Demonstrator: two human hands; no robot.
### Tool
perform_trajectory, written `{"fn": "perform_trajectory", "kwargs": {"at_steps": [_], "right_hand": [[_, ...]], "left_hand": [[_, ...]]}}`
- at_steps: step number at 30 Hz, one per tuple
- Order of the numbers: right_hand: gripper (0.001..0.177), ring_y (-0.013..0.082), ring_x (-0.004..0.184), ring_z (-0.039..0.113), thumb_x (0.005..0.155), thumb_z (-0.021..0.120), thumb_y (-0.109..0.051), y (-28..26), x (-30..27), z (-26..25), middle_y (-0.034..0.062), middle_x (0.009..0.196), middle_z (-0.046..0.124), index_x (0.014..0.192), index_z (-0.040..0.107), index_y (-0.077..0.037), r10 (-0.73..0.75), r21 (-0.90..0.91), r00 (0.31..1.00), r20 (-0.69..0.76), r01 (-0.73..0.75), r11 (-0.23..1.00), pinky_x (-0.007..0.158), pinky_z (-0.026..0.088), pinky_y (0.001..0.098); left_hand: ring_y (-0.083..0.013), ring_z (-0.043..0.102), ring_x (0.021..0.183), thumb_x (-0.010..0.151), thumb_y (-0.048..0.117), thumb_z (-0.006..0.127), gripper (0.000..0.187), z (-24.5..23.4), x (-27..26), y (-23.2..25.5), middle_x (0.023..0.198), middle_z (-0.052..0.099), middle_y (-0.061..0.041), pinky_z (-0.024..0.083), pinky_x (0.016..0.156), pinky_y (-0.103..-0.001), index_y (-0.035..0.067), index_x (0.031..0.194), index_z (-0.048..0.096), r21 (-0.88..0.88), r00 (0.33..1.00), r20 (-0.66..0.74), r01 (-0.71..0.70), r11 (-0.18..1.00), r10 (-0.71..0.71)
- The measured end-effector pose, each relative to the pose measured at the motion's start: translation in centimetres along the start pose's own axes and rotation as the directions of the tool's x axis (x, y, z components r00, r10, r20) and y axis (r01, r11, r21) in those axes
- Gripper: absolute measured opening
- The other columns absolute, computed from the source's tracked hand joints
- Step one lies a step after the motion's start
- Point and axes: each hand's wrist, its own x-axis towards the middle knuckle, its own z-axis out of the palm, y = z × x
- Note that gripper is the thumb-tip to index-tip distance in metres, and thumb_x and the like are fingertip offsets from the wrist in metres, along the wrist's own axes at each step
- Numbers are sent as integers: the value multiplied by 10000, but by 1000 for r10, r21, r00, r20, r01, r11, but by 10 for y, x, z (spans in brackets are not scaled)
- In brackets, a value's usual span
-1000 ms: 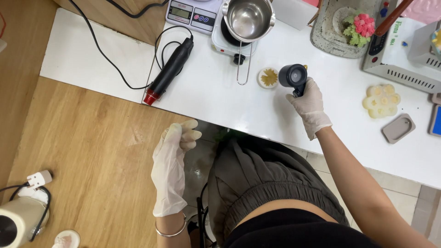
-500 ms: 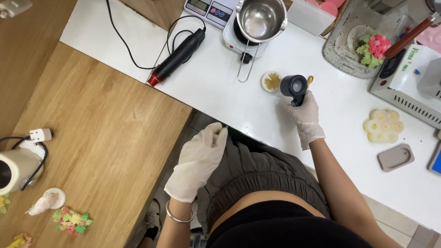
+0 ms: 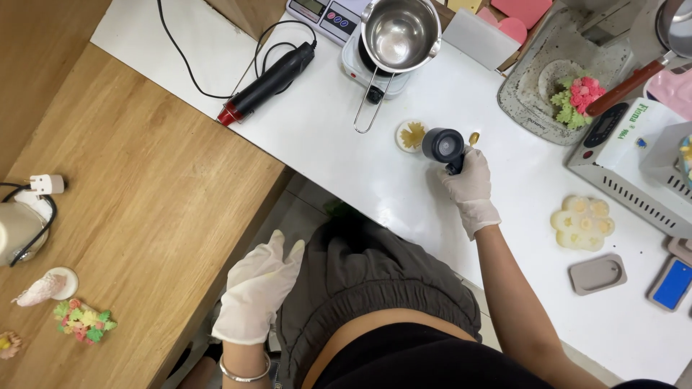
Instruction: Cleaning a metal melting pot and applying heat to candle wax in a mold.
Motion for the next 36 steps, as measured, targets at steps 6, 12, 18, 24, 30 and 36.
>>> {"fn": "perform_trajectory", "kwargs": {"at_steps": [6, 12, 18, 24, 30, 36], "right_hand": [[358, 224, 872, 649, 774, 797, -90, 4, 18, 3, 102, 979, 674, 1097, 653, -28, 35, 145, 999, -4, -34, 989, 816, 542, 360], [318, 317, 917, 661, 789, 739, -47, -11, 37, -18, 156, 1010, 669, 1095, 662, -10, -22, 15, 997, 68, 21, 1000, 844, 546, 391], [454, 374, 1001, 636, 754, 732, 12, 8, 49, -24, 191, 1070, 656, 1205, 701, -30, -302, -160, 941, 153, 325, 932, 899, 528, 436], [448, 344, 997, 659, 766, 776, -63, 0, 37, -23, 166, 1083, 653, 1206, 692, -48, -137, -23, 977, 162, 143, 990, 892, 543, 421], [447, 315, 987, 667, 766, 775, -59, -8, 33, -30, 152, 1087, 663, 1207, 705, -73, -103, -64, 985, 137, 113, 992, 903, 541, 410], [489, 297, 915, 655, 739, 800, -59, 12, 41, -24, 140, 1018, 671, 1217, 701, -55, -243, -63, 966, 83, 248, 967, 831, 542, 394]], "left_hand": [[-280, 683, 1067, 1028, 498, 366, 637, 24, -20, -2, 1109, 707, -162, 555, 908, -388, 48, 1468, 460, -22, 996, 91, -22, 1000, 24], [-310, 606, 1178, 987, 537, 389, 705, 18, -28, 12, 1259, 642, -175, 497, 967, -386, 42, 1488, 435, -183, 990, 123, 94, 979, -72], [-294, 633, 1149, 981, 527, 399, 682, 38, -28, 32, 1216, 679, -140, 507, 968, -388, 47, 1458, 481, -183, 978, 97, 202, 962, -186], [-304, 669, 1084, 1009, 545, 385, 672, 29, -27, 69, 1135, 701, -160, 532, 944, -395, 38, 1432, 505, -163, 985, 96, 157, 974, -143], [-303, 663, 1065, 993, 551, 393, 681, 17, -25, 87, 1131, 691, -145, 516, 943, -402, 51, 1449, 474, -246, 971, 163, 210, 946, -174], [-284, 675, 1070, 1016, 545, 371, 675, 32, -26, 92, 1139, 697, -133, 534, 946, -381, 41, 1451, 480, -141, 992, 83, 103, 985, -92]]}}
